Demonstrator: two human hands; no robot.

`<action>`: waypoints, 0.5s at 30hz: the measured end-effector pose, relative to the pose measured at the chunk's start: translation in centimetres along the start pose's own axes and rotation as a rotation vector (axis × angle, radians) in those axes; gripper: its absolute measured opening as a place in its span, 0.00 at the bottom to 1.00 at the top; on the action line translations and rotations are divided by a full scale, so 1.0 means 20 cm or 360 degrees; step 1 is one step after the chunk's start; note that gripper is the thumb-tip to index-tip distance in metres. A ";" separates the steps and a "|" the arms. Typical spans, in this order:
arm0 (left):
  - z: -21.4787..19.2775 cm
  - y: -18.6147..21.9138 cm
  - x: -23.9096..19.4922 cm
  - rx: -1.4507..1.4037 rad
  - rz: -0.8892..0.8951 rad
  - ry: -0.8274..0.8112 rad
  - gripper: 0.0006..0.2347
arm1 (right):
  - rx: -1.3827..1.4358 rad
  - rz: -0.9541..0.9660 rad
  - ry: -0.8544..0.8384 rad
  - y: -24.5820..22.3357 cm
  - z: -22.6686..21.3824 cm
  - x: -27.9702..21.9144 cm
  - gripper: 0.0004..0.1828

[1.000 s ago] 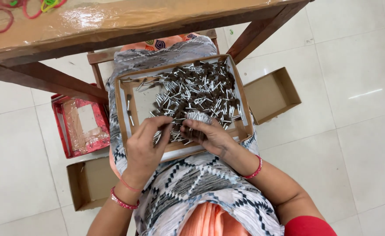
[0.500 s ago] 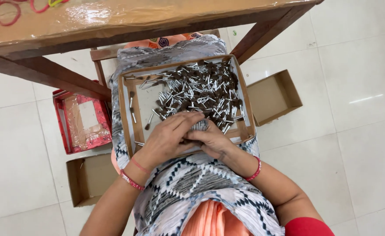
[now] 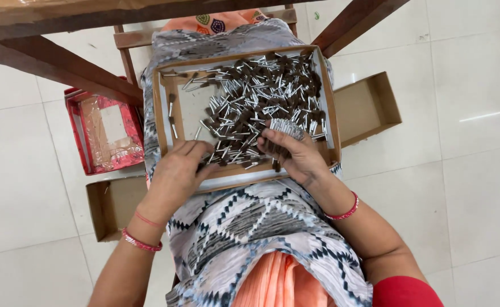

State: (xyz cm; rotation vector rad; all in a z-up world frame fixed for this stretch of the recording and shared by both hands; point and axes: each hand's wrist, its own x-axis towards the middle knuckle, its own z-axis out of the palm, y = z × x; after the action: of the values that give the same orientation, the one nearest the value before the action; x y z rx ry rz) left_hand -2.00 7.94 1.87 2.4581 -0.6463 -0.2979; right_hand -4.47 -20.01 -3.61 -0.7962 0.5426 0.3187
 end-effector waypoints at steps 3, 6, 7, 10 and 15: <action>0.07 0.04 0.02 0.0110 0.0303 0.0169 0.14 | -0.0054 0.0035 0.0032 0.03 0.01 -0.01 0.17; 0.15 0.01 0.05 0.0143 0.0150 0.0106 0.15 | 0.0028 0.0041 0.0055 0.05 0.01 -0.01 0.17; 0.17 0.00 0.05 0.0145 0.0149 0.0111 0.15 | 0.0025 0.0039 0.0051 0.05 0.01 -0.01 0.17; 0.22 -0.02 0.06 0.0235 0.0180 0.0039 0.11 | 0.0008 0.0035 0.0046 0.06 0.01 -0.02 0.17; 0.14 0.02 0.11 -0.0583 -0.0202 0.0204 0.06 | 0.0005 0.0108 0.0023 0.03 0.05 -0.07 0.18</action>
State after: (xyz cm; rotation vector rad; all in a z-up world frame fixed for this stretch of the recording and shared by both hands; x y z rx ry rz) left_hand -1.20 5.14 -0.20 2.1473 -0.3460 -0.2775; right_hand -5.54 -19.03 -2.66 -0.7786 0.5843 0.3745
